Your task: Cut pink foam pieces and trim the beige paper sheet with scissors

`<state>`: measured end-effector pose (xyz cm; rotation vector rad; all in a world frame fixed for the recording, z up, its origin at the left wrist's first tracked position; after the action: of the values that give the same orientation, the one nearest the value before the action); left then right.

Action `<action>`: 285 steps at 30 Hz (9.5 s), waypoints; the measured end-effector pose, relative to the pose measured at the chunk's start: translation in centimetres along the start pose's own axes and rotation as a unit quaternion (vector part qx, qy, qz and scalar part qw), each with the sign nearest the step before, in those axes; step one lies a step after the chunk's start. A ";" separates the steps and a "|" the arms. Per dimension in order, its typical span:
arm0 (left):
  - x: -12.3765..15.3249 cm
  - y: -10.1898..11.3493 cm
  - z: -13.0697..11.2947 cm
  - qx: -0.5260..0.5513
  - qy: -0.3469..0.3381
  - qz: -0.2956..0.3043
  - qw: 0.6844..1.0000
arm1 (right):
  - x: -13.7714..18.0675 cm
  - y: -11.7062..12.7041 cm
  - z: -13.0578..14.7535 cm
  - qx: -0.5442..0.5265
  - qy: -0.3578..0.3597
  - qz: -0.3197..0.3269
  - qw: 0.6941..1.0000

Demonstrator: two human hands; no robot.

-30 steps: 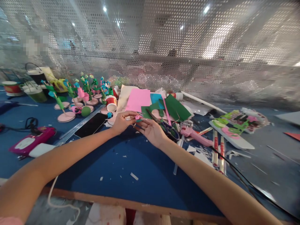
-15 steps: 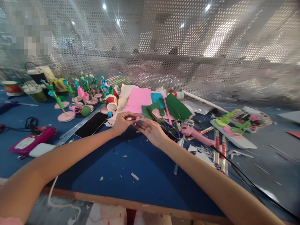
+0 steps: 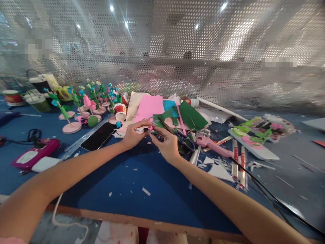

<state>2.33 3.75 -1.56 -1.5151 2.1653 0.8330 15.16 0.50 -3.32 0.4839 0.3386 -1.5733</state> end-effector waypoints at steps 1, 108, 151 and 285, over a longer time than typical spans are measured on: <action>0.0 -0.1 -0.1 -0.004 -0.003 0.007 1.000 | 0.0 0.1 0.0 0.014 0.013 -0.004 1.000; 0.5 -0.1 -1.0 -0.171 -0.108 -0.017 0.979 | -0.1 -2.1 -1.3 -0.332 -0.169 0.033 0.927; 0.5 -0.1 -1.1 -0.188 -0.086 -0.022 0.978 | -0.2 -2.2 -2.0 -0.363 -0.208 0.011 0.908; -6.9 1.6 4.4 -0.431 0.217 -0.023 0.876 | 0.0 -0.9 -2.0 -0.276 -0.239 -0.037 0.930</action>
<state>3.13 11.95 -0.30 -2.3401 2.1223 1.7387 14.44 1.55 -5.15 -0.3496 0.4042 -1.5282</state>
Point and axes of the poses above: each hand's wrist, its own x-axis away from the middle knuckle, its own y-axis out of the back of the hand, z = x × y, the point moved 7 cm from there along -x, towards the middle knuckle, and after that the axes turned 5 degrees about z, right-handed, at the moved point
